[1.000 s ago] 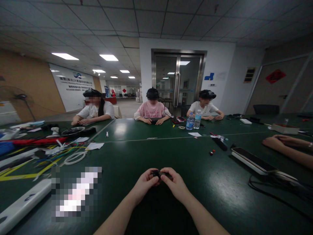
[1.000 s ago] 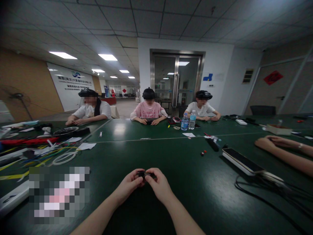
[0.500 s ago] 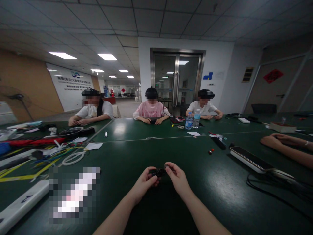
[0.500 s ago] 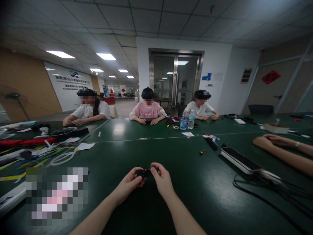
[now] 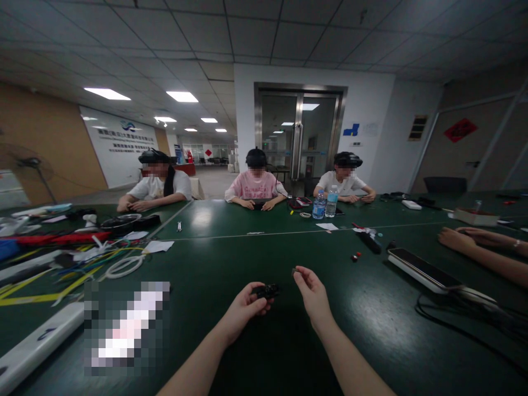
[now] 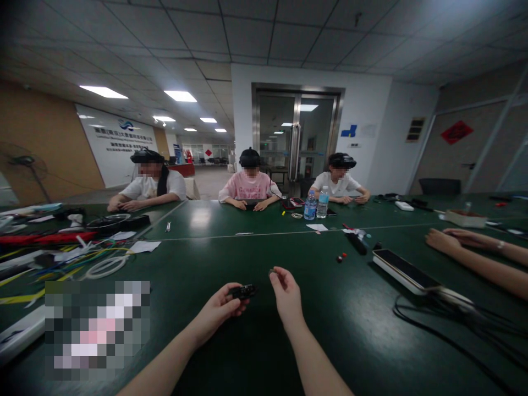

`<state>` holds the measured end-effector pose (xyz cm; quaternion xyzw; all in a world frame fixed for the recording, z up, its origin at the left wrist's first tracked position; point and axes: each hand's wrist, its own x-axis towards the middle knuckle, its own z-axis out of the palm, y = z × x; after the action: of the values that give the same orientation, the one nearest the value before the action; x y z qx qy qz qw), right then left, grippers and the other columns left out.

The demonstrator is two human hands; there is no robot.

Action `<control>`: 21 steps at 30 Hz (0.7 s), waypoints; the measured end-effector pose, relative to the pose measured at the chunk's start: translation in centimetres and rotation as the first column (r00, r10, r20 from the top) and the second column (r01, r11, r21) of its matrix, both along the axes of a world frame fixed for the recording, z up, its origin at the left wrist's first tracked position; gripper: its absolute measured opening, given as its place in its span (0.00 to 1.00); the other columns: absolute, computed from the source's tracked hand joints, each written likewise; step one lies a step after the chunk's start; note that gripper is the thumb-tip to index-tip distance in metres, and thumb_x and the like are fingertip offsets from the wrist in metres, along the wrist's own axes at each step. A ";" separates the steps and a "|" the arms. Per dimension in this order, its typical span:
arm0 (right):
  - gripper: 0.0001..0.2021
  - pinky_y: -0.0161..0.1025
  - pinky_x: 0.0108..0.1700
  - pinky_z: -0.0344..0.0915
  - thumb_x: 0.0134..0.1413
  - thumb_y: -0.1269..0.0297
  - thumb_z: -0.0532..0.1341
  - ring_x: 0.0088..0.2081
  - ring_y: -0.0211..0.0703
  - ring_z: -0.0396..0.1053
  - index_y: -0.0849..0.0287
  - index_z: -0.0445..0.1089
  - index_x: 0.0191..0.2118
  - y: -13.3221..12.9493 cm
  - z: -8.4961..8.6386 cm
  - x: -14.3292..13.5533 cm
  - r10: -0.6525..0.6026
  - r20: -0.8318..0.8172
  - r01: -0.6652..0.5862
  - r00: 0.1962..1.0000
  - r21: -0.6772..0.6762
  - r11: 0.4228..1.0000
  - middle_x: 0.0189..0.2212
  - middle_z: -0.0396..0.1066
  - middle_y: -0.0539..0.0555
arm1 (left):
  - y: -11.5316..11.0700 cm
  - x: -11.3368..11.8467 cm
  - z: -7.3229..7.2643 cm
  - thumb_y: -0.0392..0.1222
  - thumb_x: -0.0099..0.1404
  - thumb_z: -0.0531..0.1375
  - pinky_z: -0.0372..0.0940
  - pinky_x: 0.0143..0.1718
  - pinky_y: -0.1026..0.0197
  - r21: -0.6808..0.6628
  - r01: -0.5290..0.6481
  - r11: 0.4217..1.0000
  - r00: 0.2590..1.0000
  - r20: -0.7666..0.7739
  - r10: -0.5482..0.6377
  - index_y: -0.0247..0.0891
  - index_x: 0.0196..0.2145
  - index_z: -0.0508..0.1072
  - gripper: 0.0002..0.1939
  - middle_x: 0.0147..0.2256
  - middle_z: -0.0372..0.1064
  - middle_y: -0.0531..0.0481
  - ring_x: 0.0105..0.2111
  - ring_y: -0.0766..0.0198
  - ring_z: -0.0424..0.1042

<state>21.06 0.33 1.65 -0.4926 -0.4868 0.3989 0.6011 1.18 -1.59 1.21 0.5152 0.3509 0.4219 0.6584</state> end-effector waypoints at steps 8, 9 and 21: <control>0.20 0.46 0.48 0.63 0.47 0.50 0.58 0.44 0.48 0.67 0.57 0.65 0.44 -0.1 0.7 0.4 -0.090 -0.047 0.089 0.995 -0.020 0.996 0.41 0.70 0.54 | -0.1 0.1 0.2 0.47 0.53 0.64 0.60 0.40 0.57 -0.018 0.005 1.000 1.000 0.000 -0.005 0.38 0.47 0.61 0.26 0.40 0.70 0.43 0.38 0.60 0.69; 0.21 0.46 0.48 0.63 0.47 0.50 0.58 0.44 0.48 0.67 0.57 0.65 0.44 -0.1 0.8 0.4 -0.098 -0.053 0.097 0.994 -0.021 0.995 0.41 0.70 0.55 | -0.1 0.1 0.2 0.47 0.53 0.65 0.60 0.40 0.57 -0.017 0.005 1.000 1.000 0.005 -0.005 0.38 0.47 0.60 0.26 0.40 0.70 0.43 0.38 0.60 0.69; 0.22 0.47 0.50 0.63 0.46 0.52 0.61 0.48 0.48 0.66 0.56 0.65 0.47 0.3 0.0 0.8 -0.050 0.002 0.050 0.999 0.012 0.999 0.45 0.69 0.55 | -0.3 -0.1 0.5 0.45 0.54 0.65 0.60 0.43 0.55 -0.026 0.012 1.000 1.000 0.003 -0.012 0.39 0.48 0.60 0.27 0.44 0.67 0.42 0.42 0.58 0.68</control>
<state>21.84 0.63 1.66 -0.5016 -0.4775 0.3802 0.6131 1.05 -1.88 1.68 0.5080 0.3525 0.4141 0.6680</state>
